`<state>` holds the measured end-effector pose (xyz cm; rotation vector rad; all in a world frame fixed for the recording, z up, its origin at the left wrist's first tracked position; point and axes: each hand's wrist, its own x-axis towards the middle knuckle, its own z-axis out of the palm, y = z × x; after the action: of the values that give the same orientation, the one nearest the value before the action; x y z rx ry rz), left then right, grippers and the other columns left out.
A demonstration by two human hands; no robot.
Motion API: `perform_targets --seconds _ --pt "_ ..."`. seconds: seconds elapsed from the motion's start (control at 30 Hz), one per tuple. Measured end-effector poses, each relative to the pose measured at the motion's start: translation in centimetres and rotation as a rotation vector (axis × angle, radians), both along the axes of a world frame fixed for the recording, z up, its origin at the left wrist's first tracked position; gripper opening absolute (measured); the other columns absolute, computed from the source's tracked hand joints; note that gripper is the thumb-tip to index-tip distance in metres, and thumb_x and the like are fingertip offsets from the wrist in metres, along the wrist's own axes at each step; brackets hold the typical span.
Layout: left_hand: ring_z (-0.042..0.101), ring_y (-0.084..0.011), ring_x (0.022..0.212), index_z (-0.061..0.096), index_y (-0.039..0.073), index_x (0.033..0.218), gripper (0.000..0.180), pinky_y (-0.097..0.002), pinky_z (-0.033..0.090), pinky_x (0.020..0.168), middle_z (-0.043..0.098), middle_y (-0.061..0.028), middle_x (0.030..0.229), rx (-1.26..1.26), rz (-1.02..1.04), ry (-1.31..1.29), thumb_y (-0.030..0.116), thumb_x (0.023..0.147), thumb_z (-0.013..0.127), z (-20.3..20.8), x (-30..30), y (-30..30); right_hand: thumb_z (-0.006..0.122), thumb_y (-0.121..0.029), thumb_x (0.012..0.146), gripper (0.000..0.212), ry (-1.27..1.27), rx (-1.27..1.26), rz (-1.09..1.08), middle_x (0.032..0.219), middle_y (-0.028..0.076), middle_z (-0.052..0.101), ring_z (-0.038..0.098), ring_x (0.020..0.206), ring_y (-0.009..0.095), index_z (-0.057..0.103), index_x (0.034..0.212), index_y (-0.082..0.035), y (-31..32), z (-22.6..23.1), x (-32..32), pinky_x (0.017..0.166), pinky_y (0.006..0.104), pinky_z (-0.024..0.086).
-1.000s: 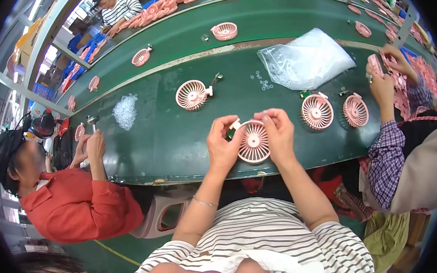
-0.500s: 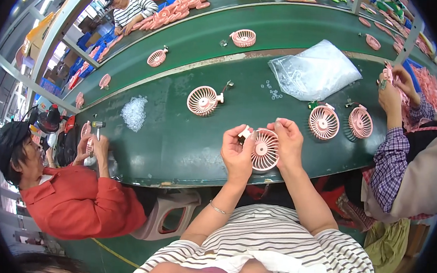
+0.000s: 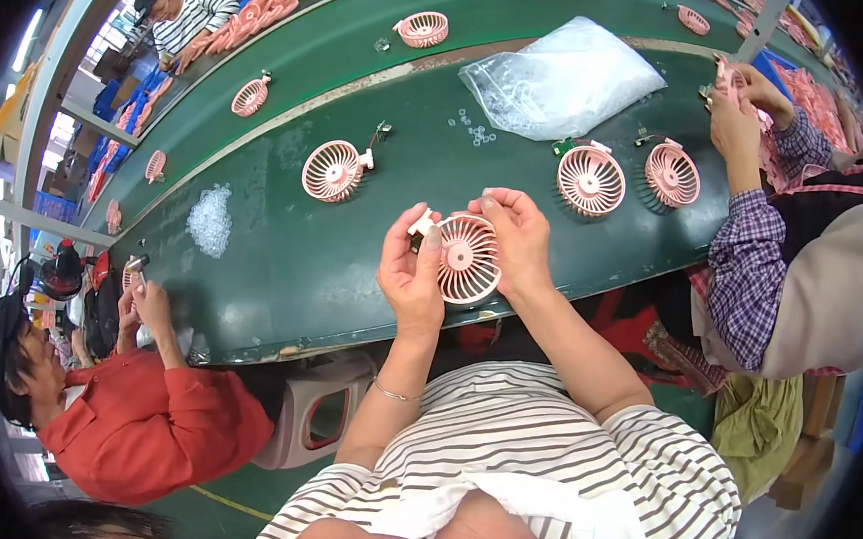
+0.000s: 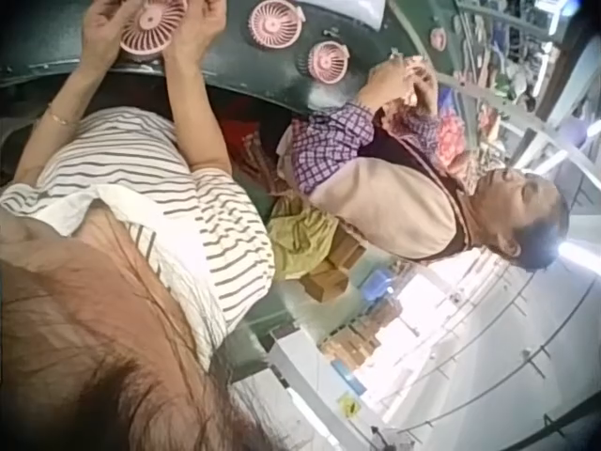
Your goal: The person assembles mini fan components on an assembly line by inserting small circuit boards and parts into plastic fan grilles by hand.
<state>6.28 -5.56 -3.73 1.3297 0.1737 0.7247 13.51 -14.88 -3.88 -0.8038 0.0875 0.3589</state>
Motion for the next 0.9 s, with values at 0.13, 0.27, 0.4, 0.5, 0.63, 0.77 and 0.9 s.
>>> perform_targets --seconds 0.13,0.27,0.4,0.5,0.63,0.77,0.9 --pt "0.059 -0.0154 0.098 0.053 -0.004 0.120 0.032 -0.0268 0.047 0.087 0.062 -0.0120 0.106 0.038 0.007 0.030 0.000 0.088 0.059 0.0 -0.2 0.0 0.062 -0.001 0.086 0.011 -0.173 -0.305 -0.033 0.088 0.009 0.064 0.064 0.076 0.014 0.060 0.096 0.004 -1.0 -0.3 0.4 0.069 0.0263 0.055" --pt "0.060 -0.0159 0.095 0.053 -0.004 0.112 0.029 -0.0266 0.049 0.085 0.061 -0.0130 0.106 0.081 -0.072 0.065 -0.004 0.085 0.062 1.1 -0.7 0.3 0.064 0.001 0.083 0.013 -0.375 -0.381 0.066 0.088 0.005 0.065 0.060 0.078 0.008 0.063 0.095 0.003 -2.3 1.8 1.2 0.070 0.0211 0.050" --pt "0.062 -0.0169 0.092 0.056 -0.002 0.105 0.028 -0.0276 0.049 0.083 0.062 -0.0119 0.100 0.164 -0.037 0.104 -0.002 0.079 0.067 1.5 -1.0 -0.2 0.065 0.000 0.082 0.014 -0.250 -0.285 0.210 0.087 0.007 0.065 0.062 0.076 0.010 0.063 0.096 0.004 -1.8 2.2 0.5 0.070 0.0222 0.051" --pt "0.062 -0.0180 0.086 0.058 -0.002 0.101 0.030 -0.0280 0.050 0.078 0.060 -0.0113 0.094 0.235 0.026 0.137 -0.003 0.074 0.071 1.8 -0.8 -0.3 0.066 -0.001 0.083 0.014 -0.199 -0.254 0.264 0.087 0.008 0.066 0.062 0.076 0.010 0.063 0.096 0.004 -1.9 2.0 0.7 0.069 0.0225 0.051" --pt "0.060 -0.0177 0.078 0.060 -0.001 0.098 0.029 -0.0271 0.049 0.072 0.058 -0.0098 0.089 0.452 0.086 0.064 -0.004 0.072 0.071 1.9 -0.9 0.4 0.066 -0.002 0.083 0.014 -0.162 -0.167 0.298 0.087 0.008 0.066 0.063 0.076 0.011 0.063 0.095 0.004 -2.0 2.4 0.2 0.069 0.0228 0.051" --pt "0.060 -0.0168 0.076 0.061 0.000 0.097 0.028 -0.0264 0.049 0.070 0.058 -0.0101 0.088 0.414 0.075 0.067 -0.003 0.071 0.072 2.1 -1.3 0.6 0.065 -0.002 0.084 0.013 -0.197 -0.135 0.321 0.087 0.008 0.066 0.063 0.076 0.011 0.063 0.095 0.004 -2.1 2.6 -0.4 0.069 0.0229 0.051" --pt "0.056 -0.0121 0.083 0.059 -0.003 0.101 0.028 -0.0235 0.047 0.075 0.054 -0.0064 0.094 0.459 0.033 0.092 -0.005 0.075 0.071 2.1 -2.0 0.8 0.063 -0.001 0.085 0.013 -0.240 -0.152 0.309 0.087 0.010 0.066 0.062 0.075 0.010 0.064 0.095 0.006 -2.1 2.7 -1.0 0.068 0.0238 0.052"
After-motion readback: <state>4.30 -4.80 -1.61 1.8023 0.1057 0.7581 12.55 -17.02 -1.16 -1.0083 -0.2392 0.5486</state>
